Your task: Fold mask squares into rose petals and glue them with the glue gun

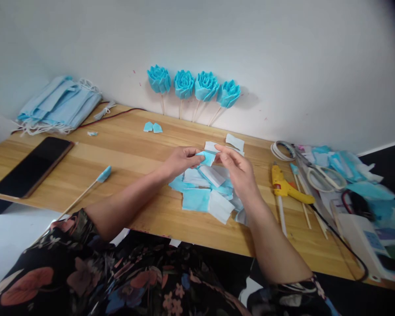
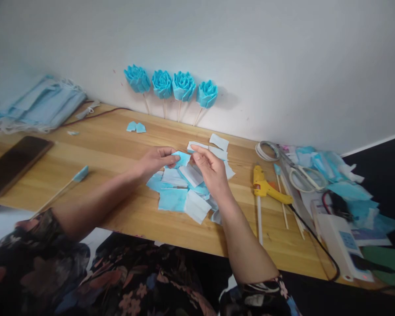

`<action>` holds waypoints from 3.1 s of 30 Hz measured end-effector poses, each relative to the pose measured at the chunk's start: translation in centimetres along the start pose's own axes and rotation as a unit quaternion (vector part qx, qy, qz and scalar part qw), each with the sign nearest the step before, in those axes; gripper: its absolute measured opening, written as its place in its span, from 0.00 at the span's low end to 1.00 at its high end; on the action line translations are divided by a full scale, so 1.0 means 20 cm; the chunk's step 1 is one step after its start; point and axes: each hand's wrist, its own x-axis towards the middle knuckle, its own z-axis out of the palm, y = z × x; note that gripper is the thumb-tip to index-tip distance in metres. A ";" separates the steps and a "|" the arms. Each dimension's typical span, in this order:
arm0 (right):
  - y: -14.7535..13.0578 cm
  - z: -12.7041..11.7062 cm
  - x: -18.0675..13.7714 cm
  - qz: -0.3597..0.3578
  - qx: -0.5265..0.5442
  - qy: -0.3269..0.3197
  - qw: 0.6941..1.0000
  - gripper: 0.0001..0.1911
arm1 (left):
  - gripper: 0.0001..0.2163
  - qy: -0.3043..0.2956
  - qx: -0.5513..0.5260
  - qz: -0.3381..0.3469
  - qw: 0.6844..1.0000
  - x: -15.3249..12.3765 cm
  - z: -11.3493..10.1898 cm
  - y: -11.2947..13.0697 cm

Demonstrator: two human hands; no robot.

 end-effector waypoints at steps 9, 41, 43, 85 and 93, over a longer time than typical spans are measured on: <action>0.00 0.03 -0.01 0.016 -0.020 -0.070 0.997 0.23 | 0.13 0.016 -0.052 0.015 0.998 0.02 -0.01 -0.04; 0.01 0.06 -0.03 -0.012 -0.037 -0.001 0.999 0.24 | 0.11 -0.073 0.058 0.077 0.993 0.01 0.01 -0.04; 0.03 0.05 -0.02 -0.007 -0.051 0.001 0.999 0.24 | 0.12 -0.066 0.050 0.072 0.994 0.00 0.01 -0.03; 0.01 0.04 -0.01 -0.032 0.013 0.058 0.998 0.24 | 0.18 0.051 -0.036 0.038 0.997 0.02 0.00 -0.04; 0.01 0.05 -0.01 -0.017 0.049 0.015 0.999 0.23 | 0.20 0.076 -0.062 0.066 0.993 0.01 0.00 -0.03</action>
